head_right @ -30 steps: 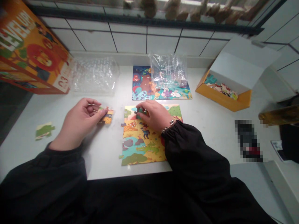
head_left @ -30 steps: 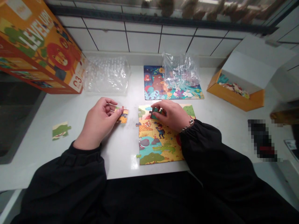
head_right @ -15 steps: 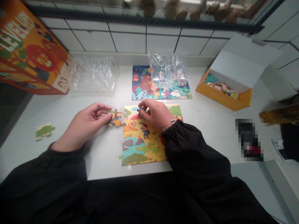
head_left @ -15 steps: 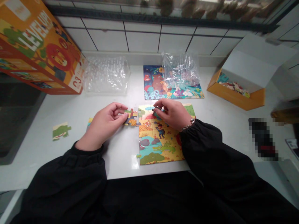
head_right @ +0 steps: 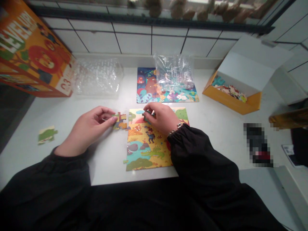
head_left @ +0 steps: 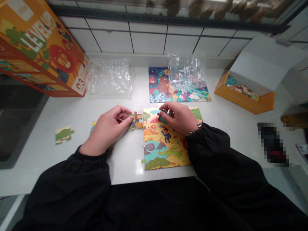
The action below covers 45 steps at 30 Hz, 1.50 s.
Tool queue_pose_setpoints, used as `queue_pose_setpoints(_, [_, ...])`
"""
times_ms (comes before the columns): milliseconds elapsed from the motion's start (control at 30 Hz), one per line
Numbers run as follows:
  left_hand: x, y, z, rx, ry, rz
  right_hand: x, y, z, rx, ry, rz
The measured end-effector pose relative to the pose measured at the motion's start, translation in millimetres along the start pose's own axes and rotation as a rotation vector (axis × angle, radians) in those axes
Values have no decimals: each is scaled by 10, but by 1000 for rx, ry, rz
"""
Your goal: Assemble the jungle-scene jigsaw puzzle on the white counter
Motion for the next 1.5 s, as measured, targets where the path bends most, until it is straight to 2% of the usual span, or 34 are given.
queue_pose_setpoints(133, [38, 3, 52, 111, -62, 81, 2, 18, 2, -4, 12, -5])
queue_pose_setpoints(300, [83, -44, -37, 266, -243, 177, 3, 29, -2, -9, 11, 0])
queue_pose_setpoints(500, [113, -21, -174, 209, -363, 185, 2, 33, -8, -13, -12, -18])
queue_pose_setpoints(700, [92, -33, -83, 115, -318, 147, 4, 56, -27, -19, -11, -23])
queue_pose_setpoints(767, [80, -70, -32, 105, -271, 153, 4, 60, -28, -18, -12, -24])
queue_pose_setpoints(967, [37, -101, 243, -113, 92, 126, 4, 43, -8, -8, 10, -6])
queue_pose_setpoints(1067, [22, -85, 292, -182, 158, 104, 2, 40, -1, -1, 10, -11])
queue_pose_setpoints(1267, [27, -66, 252, -129, 128, 96, -8, 38, 4, 9, -2, -12])
queue_pose_setpoints(1500, [70, -81, 20, 114, -124, 194, 0, 45, -17, 6, -17, -18])
Point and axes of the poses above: each hand's wrist, its own x-axis away from the middle knuckle, its own z-axis out of the back of the hand, y = z × x, the point moved 6 cm from there along -x, towards the middle knuckle, and after that the axes turned 10 degrees about x, right-handed, at the moved point
